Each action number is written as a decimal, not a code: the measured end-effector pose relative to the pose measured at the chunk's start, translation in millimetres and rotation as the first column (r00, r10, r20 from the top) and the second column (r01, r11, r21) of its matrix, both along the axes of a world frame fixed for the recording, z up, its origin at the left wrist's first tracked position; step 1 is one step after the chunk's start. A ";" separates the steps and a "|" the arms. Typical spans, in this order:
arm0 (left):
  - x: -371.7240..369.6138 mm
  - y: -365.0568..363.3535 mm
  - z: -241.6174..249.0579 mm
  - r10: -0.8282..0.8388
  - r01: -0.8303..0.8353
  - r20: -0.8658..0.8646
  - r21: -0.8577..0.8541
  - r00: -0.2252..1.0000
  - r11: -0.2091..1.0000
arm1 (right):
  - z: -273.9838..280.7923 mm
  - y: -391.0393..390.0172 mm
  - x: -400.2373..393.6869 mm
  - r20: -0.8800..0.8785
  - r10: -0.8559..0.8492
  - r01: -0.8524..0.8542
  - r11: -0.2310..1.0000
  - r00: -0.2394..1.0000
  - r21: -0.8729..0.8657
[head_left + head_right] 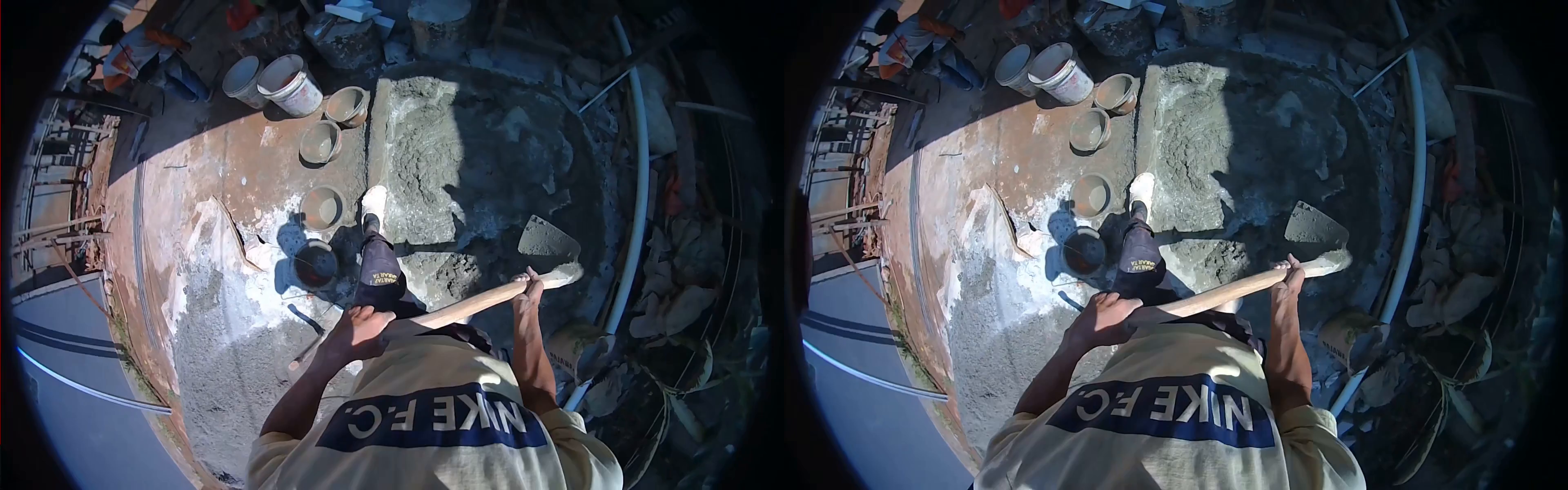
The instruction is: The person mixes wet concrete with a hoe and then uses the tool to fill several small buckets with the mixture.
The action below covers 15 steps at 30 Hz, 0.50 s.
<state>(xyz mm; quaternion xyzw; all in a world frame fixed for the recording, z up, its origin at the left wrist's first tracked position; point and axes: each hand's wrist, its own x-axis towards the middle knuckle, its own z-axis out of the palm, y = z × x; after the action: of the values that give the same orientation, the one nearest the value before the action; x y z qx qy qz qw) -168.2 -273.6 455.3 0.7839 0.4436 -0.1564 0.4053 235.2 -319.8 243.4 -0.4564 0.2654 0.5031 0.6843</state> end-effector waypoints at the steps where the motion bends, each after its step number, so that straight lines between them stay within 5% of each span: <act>1: 9.9 -11.8 5.3 0.008 -0.008 0.000 0.018 1.000 1.000 | -3.5 -20.4 1.6 -0.015 -0.013 0.014 1.000 1.000 0.015; 3: 26.1 -46.9 14.3 0.000 -0.010 0.061 0.170 0.998 0.985 | -29.8 -65.9 16.3 -0.105 -0.019 0.024 0.999 0.994 0.038; 9: 93.1 -100.1 41.4 -0.013 0.004 0.044 0.202 0.999 0.979 | -48.4 -151.6 35.1 -0.329 -0.017 0.021 1.000 0.944 0.008; 11: 110.5 -96.4 41.0 -0.051 0.050 -0.002 0.185 0.999 0.981 | -62.6 -167.4 43.5 -0.166 -0.024 0.024 1.000 0.986 -0.003; 15: 130.3 -80.0 46.3 -0.175 0.179 -0.042 0.147 0.984 0.973 | -80.5 -187.4 56.0 -0.193 -0.007 0.014 0.999 0.981 0.035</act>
<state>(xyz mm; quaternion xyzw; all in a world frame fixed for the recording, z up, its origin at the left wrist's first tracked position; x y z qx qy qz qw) -37.9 -353.6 501.5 0.8463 0.3881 -0.1693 0.3232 291.2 -507.2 162.9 -0.3917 0.3235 0.5459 0.6663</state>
